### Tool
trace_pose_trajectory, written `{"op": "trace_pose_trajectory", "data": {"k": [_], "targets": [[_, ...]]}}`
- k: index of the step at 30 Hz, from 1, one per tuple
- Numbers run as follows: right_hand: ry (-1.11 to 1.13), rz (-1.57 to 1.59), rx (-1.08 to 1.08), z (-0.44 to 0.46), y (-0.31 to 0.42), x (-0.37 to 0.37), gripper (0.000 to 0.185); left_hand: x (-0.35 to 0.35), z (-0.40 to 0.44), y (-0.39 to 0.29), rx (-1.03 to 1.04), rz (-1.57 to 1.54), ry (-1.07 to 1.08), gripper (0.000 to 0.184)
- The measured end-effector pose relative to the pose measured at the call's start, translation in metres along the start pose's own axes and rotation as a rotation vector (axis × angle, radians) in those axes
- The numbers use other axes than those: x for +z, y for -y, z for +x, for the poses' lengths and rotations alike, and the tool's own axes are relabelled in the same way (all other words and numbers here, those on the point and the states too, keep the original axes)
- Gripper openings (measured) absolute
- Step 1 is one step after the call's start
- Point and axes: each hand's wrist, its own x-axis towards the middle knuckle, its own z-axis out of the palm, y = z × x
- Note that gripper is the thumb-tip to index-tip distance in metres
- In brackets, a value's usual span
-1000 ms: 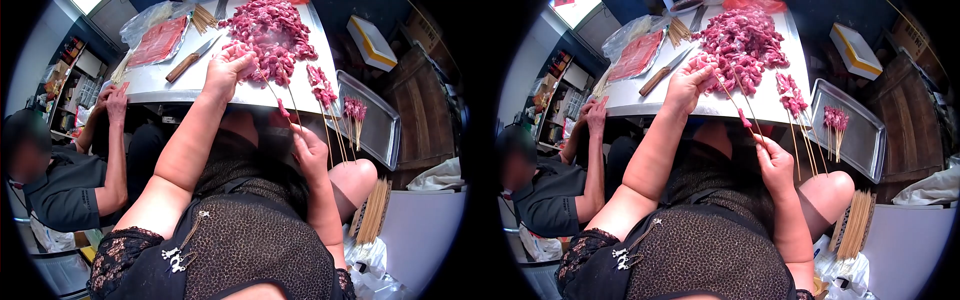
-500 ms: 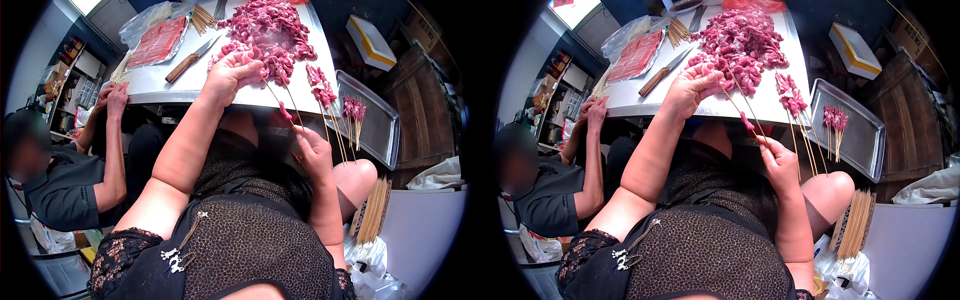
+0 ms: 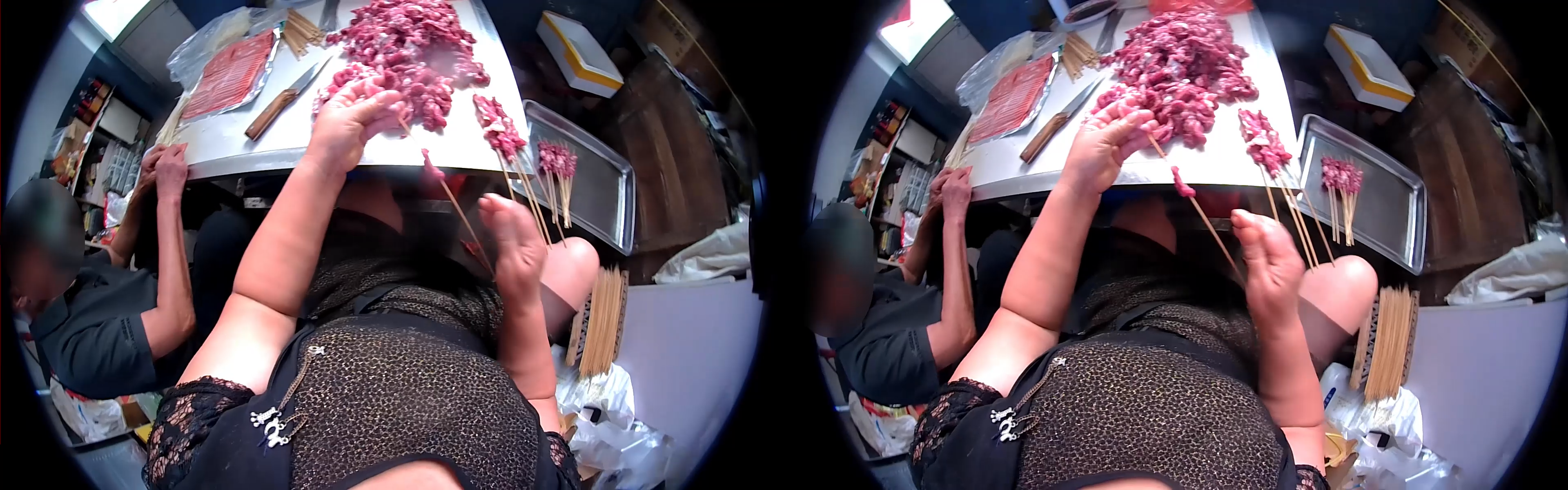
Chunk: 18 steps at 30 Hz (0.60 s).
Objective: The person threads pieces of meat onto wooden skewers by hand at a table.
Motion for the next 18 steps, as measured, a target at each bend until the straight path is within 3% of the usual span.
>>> {"op": "trace_pose_trajectory", "data": {"k": [2, 3, 4, 5, 6, 9, 11, 15, 18], "targets": [[-0.14, 0.152, -0.083, -0.009, 0.038, -0.021, 0.017, -0.003, 0.003, 0.004, -0.023, 0.047, -0.006, 0.015], [-0.14, 0.337, -0.233, -0.012, 0.058, -0.026, 0.013, -0.004, 0.003, 0.008, -0.029, 0.069, -0.023, 0.016], [0.079, 0.662, -0.28, -0.013, 0.076, -0.038, 0.011, -0.01, 0.007, 0.015, -0.02, 0.098, 0.018, 0.015], [0.097, 0.842, -0.238, -0.027, 0.103, -0.039, 0.018, -0.011, 0.007, 0.019, -0.009, 0.132, 0.027, 0.015], [0.692, 0.921, -0.397, -0.009, 0.119, -0.054, 0.017, -0.011, 0.007, 0.025, 0.0, 0.166, 0.034, 0.015], [0.912, 1.007, -0.331, -0.02, 0.188, -0.015, 0.016, -0.017, 0.011, 0.032, -0.004, 0.184, 0.045, 0.019], [0.964, 1.086, -0.342, -0.022, 0.198, 0.0, 0.017, -0.02, 0.013, 0.035, 0.013, 0.177, 0.049, 0.02], [0.956, 1.097, -0.086, -0.022, 0.21, 0.0, 0.017, -0.018, 0.009, 0.033, 0.03, 0.148, 0.081, 0.021], [0.967, 1.083, -0.076, -0.02, 0.209, 0.005, 0.016, -0.022, 0.012, 0.035, 0.04, 0.135, 0.107, 0.019]]}}
